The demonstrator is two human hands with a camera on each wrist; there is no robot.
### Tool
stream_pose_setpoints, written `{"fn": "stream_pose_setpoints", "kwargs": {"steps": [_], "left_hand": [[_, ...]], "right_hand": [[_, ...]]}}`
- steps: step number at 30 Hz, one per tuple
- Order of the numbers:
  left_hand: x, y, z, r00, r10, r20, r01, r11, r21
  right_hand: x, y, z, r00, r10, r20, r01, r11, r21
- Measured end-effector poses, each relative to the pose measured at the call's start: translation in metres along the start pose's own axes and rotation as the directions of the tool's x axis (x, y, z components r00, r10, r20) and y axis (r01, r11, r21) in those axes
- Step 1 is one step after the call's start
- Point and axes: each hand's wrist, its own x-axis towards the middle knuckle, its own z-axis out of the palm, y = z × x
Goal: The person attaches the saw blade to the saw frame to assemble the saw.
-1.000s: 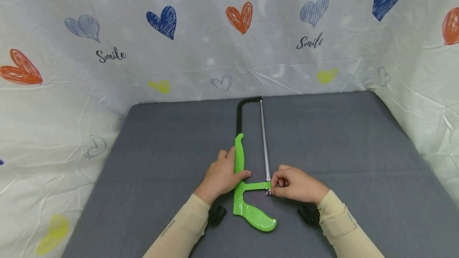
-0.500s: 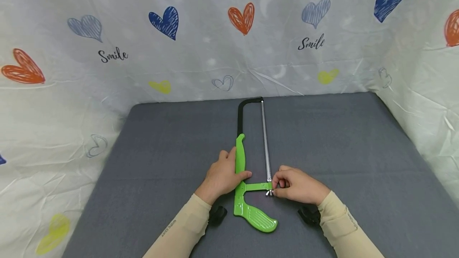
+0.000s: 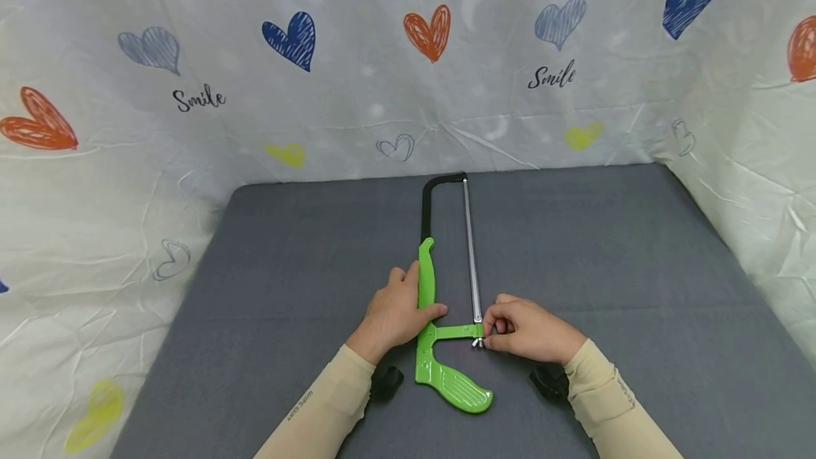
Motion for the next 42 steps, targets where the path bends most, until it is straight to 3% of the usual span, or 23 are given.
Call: {"fn": "stream_pose_setpoints", "kwargs": {"steps": [18, 26, 34, 42], "left_hand": [[0.0004, -0.0019, 0.0008, 1.0, 0.005, 0.0, -0.005, 1.0, -0.023], [0.0006, -0.001, 0.0011, 1.0, 0.005, -0.004, -0.005, 1.0, -0.016], [0.0008, -0.0002, 0.0002, 1.0, -0.003, 0.001, 0.003, 1.0, -0.011], [0.0008, -0.0009, 0.0001, 1.0, -0.003, 0.002, 0.003, 1.0, -0.014]], "right_hand": [[0.0011, 0.0023, -0.0003, 1.0, 0.028, 0.008, -0.028, 1.0, 0.007], [0.0001, 0.0007, 0.0006, 1.0, 0.001, -0.022, -0.002, 1.0, -0.03], [0.0014, -0.0058, 0.007, 0.994, 0.086, -0.067, -0.088, 0.996, -0.024], [0.0017, -0.0037, 0.0091, 0.994, 0.068, -0.091, -0.073, 0.996, -0.055]]}}
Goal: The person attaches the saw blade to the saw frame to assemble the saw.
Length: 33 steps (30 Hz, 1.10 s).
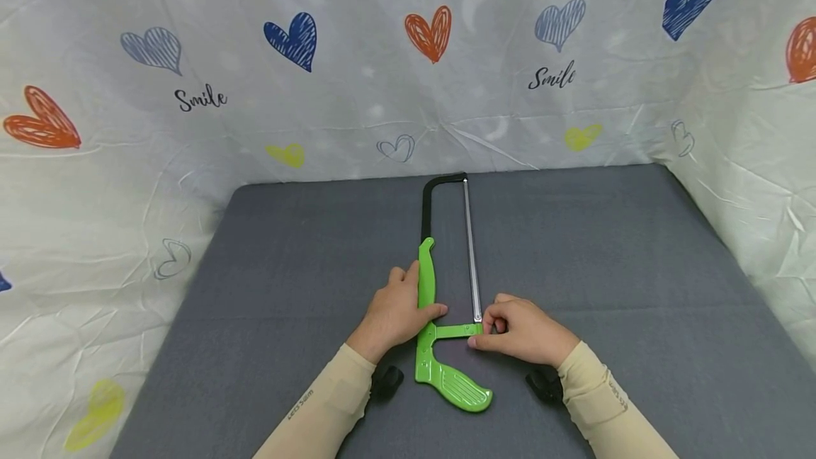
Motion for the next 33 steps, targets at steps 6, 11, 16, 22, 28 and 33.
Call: {"fn": "stream_pose_setpoints", "kwargs": {"steps": [6, 11, 16, 22, 28, 33], "left_hand": [[0.0001, -0.0001, -0.0001, 1.0, -0.002, 0.004, 0.002, 1.0, 0.003], [0.0003, -0.0008, 0.0003, 1.0, -0.002, 0.007, 0.002, 1.0, 0.0], [0.0, -0.0015, 0.0007, 1.0, 0.008, 0.007, -0.008, 1.0, 0.001], [-0.0005, -0.0017, 0.0004, 1.0, 0.012, 0.006, -0.012, 1.0, 0.005], [-0.0015, -0.0024, 0.0009, 1.0, 0.015, 0.008, -0.015, 1.0, 0.002], [-0.0014, -0.0018, 0.0, 1.0, 0.017, 0.007, -0.017, 1.0, 0.01]], "right_hand": [[0.0006, -0.0004, 0.0005, 1.0, -0.005, -0.001, 0.005, 1.0, -0.001], [-0.0002, -0.0012, 0.0008, 1.0, -0.001, -0.008, 0.001, 1.0, 0.007], [-0.0001, -0.0015, 0.0009, 1.0, 0.006, -0.011, -0.005, 1.0, 0.027], [0.0002, -0.0028, 0.0007, 1.0, 0.017, -0.005, -0.016, 0.999, 0.041], [0.0, -0.003, 0.0008, 1.0, 0.025, 0.005, -0.025, 0.999, 0.044], [-0.0004, -0.0034, -0.0007, 1.0, 0.001, 0.001, -0.001, 1.0, 0.015]]}}
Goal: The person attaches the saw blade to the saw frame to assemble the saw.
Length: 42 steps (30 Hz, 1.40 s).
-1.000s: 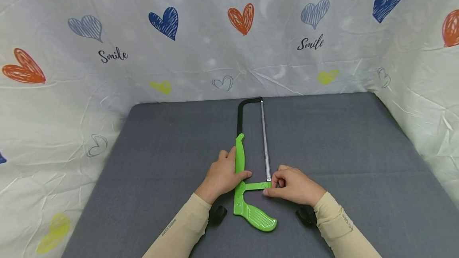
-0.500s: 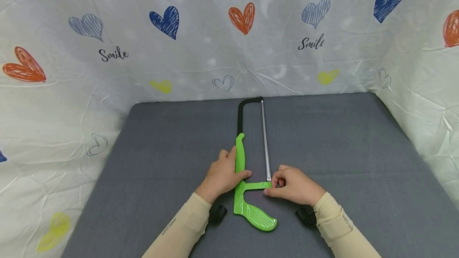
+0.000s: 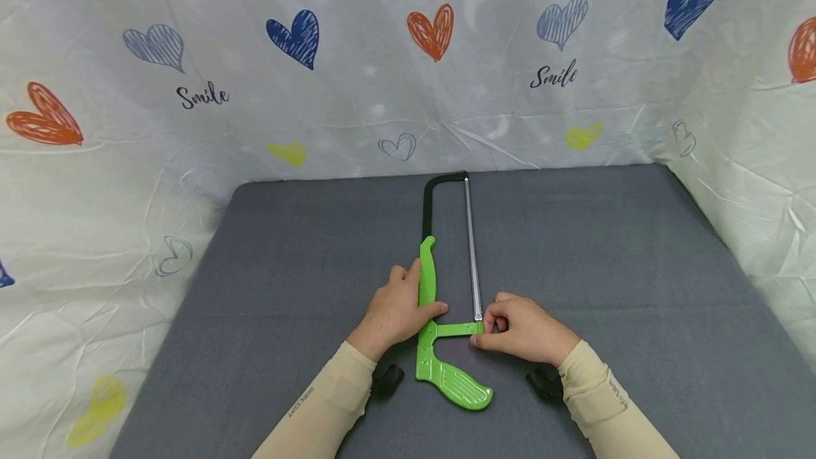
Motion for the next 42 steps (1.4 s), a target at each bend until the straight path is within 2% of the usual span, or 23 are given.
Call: {"fn": "stream_pose_setpoints", "kwargs": {"steps": [18, 42], "left_hand": [[0.0003, 0.0017, -0.001, 1.0, -0.011, 0.0, 0.011, 1.0, 0.003], [0.0003, 0.0009, -0.0006, 1.0, -0.012, -0.003, 0.012, 1.0, -0.007]], "right_hand": [[0.0011, 0.0015, -0.0007, 1.0, -0.027, 0.0, 0.027, 0.999, -0.035], [0.0024, 0.0033, -0.0011, 0.999, -0.03, 0.024, 0.029, 0.999, 0.032]]}}
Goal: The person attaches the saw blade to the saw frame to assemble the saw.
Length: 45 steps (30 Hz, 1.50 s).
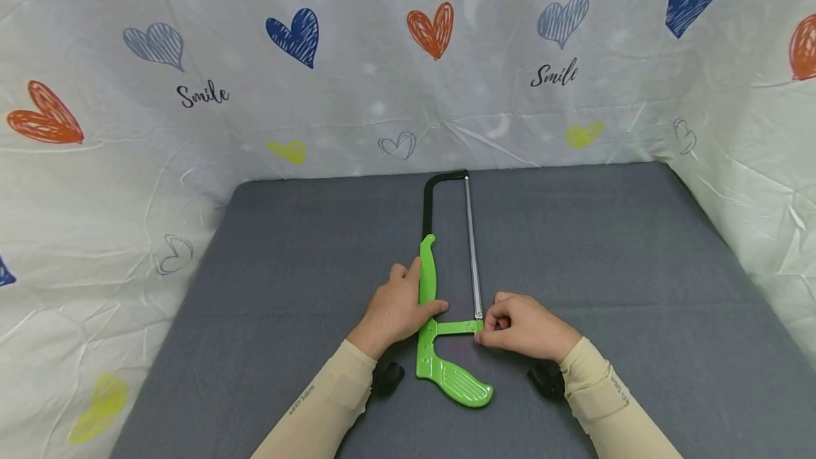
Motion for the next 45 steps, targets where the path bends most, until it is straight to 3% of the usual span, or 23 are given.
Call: {"fn": "stream_pose_setpoints", "kwargs": {"steps": [24, 37, 45], "left_hand": [[0.0002, -0.0006, -0.0001, 1.0, -0.011, 0.006, 0.011, 1.0, 0.009], [0.0011, 0.0015, -0.0016, 1.0, -0.014, 0.016, 0.014, 1.0, 0.009], [0.0005, 0.0014, -0.0016, 1.0, -0.014, 0.014, 0.014, 1.0, 0.004]], "right_hand": [[0.0009, 0.0015, -0.001, 1.0, -0.025, 0.003, 0.025, 0.999, -0.021], [0.0011, 0.0029, -0.0021, 1.0, 0.01, 0.028, -0.01, 0.999, 0.031], [0.0015, 0.0024, -0.0017, 0.999, 0.022, 0.023, -0.023, 1.0, 0.013]]}}
